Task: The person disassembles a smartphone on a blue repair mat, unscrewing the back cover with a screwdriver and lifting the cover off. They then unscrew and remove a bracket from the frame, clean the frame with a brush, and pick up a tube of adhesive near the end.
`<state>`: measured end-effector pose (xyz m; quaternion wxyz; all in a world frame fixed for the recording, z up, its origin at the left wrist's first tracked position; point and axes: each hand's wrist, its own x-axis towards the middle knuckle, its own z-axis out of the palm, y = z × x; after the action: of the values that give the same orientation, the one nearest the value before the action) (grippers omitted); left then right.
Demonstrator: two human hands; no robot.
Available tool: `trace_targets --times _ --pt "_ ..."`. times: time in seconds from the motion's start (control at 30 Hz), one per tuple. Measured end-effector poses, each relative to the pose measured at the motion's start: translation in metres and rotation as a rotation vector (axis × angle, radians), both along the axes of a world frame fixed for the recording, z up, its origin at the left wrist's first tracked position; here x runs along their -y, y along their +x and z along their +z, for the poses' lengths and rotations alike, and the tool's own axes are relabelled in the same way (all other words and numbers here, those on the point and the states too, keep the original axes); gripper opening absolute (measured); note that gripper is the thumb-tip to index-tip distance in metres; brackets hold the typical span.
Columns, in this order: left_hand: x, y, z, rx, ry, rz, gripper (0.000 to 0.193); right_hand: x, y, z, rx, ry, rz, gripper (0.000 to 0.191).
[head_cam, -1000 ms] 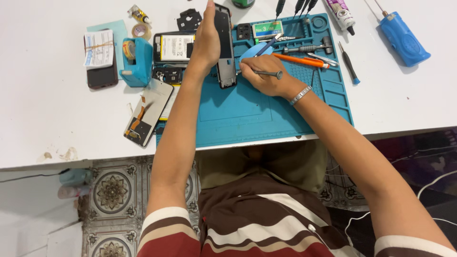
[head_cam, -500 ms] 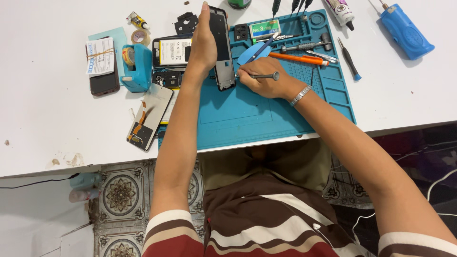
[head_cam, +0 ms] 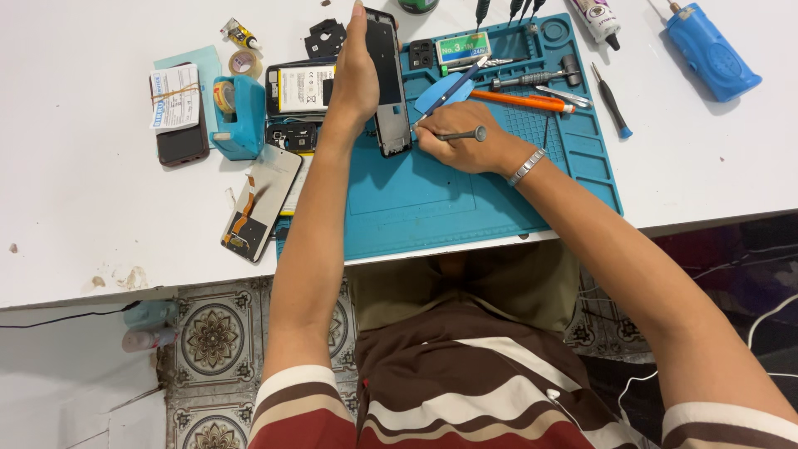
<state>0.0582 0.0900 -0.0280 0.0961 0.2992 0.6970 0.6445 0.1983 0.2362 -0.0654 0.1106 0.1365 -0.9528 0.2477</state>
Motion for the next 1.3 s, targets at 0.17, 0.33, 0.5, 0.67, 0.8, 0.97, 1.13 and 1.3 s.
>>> trace_targets --times 0.17,0.33,0.5,0.67,0.8,0.97,1.13,1.3 --pt "0.0 0.001 0.002 0.048 0.037 -0.024 0.073 0.0 0.0 0.0 -0.011 -0.003 0.022 0.033" --pt "0.001 0.004 0.005 0.054 0.036 -0.018 0.072 0.0 0.001 0.0 0.029 0.031 0.008 0.035" --pt "0.001 0.003 0.003 0.038 0.01 0.001 0.07 0.0 0.001 -0.002 0.006 0.015 0.021 0.034" --pt "0.0 0.0 -0.002 0.006 0.034 -0.006 0.068 0.0 0.001 -0.004 -0.004 0.059 0.027 0.037" --pt "0.0 -0.001 -0.004 -0.015 0.06 -0.025 0.065 0.001 0.0 -0.003 0.013 0.044 0.01 0.037" --pt "-0.001 -0.003 -0.008 0.009 0.017 0.007 0.067 0.004 0.001 0.005 0.022 0.021 0.022 0.04" --pt "0.0 -0.006 -0.014 0.017 0.074 -0.071 0.064 0.01 0.005 0.016 -0.035 -0.103 0.125 0.046" --pt "0.004 -0.009 -0.024 -0.119 0.128 -0.123 0.058 0.019 0.003 0.018 0.074 -0.253 0.165 0.048"
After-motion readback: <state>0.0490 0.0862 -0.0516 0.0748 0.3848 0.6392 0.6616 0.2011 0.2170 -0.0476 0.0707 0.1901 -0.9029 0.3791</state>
